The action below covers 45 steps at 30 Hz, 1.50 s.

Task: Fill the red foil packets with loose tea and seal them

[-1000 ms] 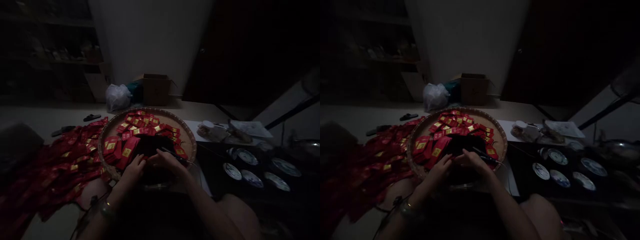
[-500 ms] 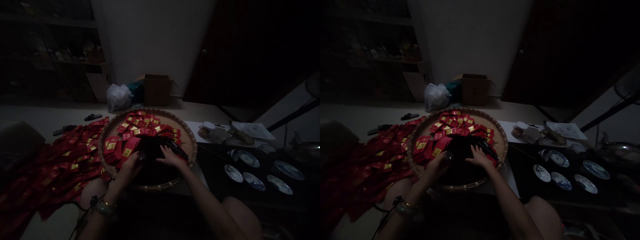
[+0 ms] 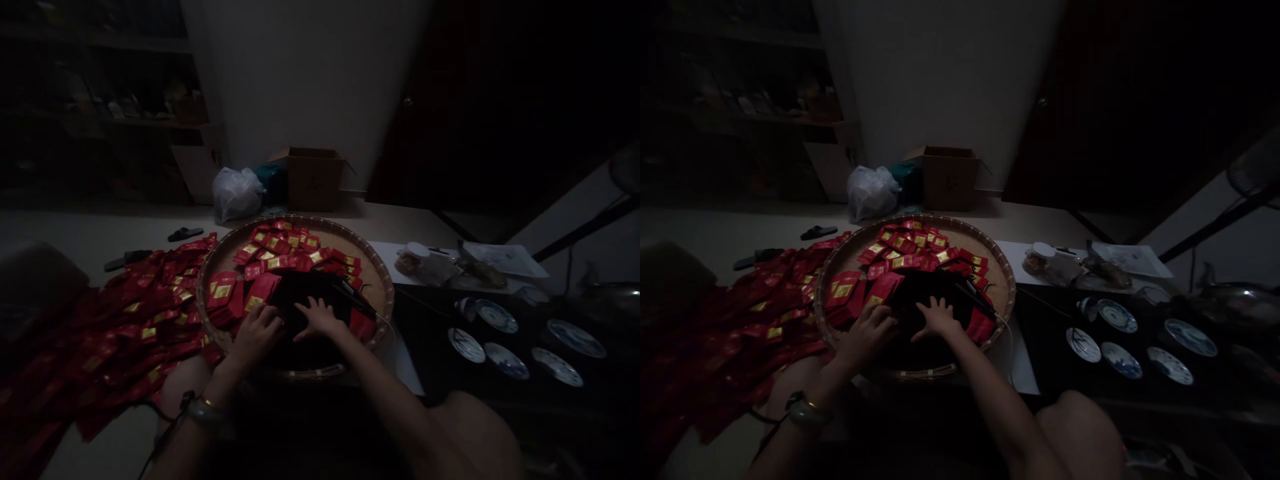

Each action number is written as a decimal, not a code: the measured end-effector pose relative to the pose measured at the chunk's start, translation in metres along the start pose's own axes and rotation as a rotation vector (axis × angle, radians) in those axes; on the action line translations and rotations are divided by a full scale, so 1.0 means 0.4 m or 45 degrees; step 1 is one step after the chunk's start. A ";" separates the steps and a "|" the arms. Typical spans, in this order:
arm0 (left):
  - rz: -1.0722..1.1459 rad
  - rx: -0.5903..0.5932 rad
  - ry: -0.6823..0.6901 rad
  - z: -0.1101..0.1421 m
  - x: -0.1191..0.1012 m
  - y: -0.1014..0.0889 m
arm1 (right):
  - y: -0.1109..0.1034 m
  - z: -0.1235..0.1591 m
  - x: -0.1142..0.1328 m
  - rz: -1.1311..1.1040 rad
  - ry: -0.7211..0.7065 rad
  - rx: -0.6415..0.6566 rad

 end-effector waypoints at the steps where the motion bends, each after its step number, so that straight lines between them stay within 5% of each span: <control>1: 0.029 0.038 -0.014 -0.002 0.001 0.000 | -0.005 0.001 0.006 0.003 -0.038 -0.024; 4: 0.126 0.155 -0.135 -0.011 0.014 -0.007 | -0.022 0.010 0.023 0.014 -0.128 -0.109; 10: 0.327 0.361 -0.296 -0.027 0.040 -0.031 | -0.019 0.018 0.029 0.005 -0.145 -0.022; 15: 0.335 0.261 -0.287 -0.031 0.056 -0.023 | -0.045 0.021 0.010 -0.177 -0.176 -0.163; 24: 0.338 0.125 -0.259 -0.050 0.062 0.034 | -0.141 0.021 -0.102 -1.004 0.015 -0.505; 31: 0.387 0.114 -0.286 -0.068 0.046 0.062 | -0.222 0.034 -0.030 -1.509 0.030 -0.748; 37: 0.410 0.059 -0.254 -0.067 0.042 0.054 | -0.204 0.040 0.058 -1.413 0.016 -0.865; 45: 0.499 -0.094 -0.293 -0.042 0.066 0.034 | -0.208 0.034 0.079 -1.070 -0.255 -0.751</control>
Point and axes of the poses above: each hand's wrist, its own z-axis away from the middle knuckle, its own y-axis out of the palm, x = y × z, the point moved 5 cm from there along -z, towards the middle knuckle, and after that the axes turned 13 degrees about -x, right-handed, at the moved point
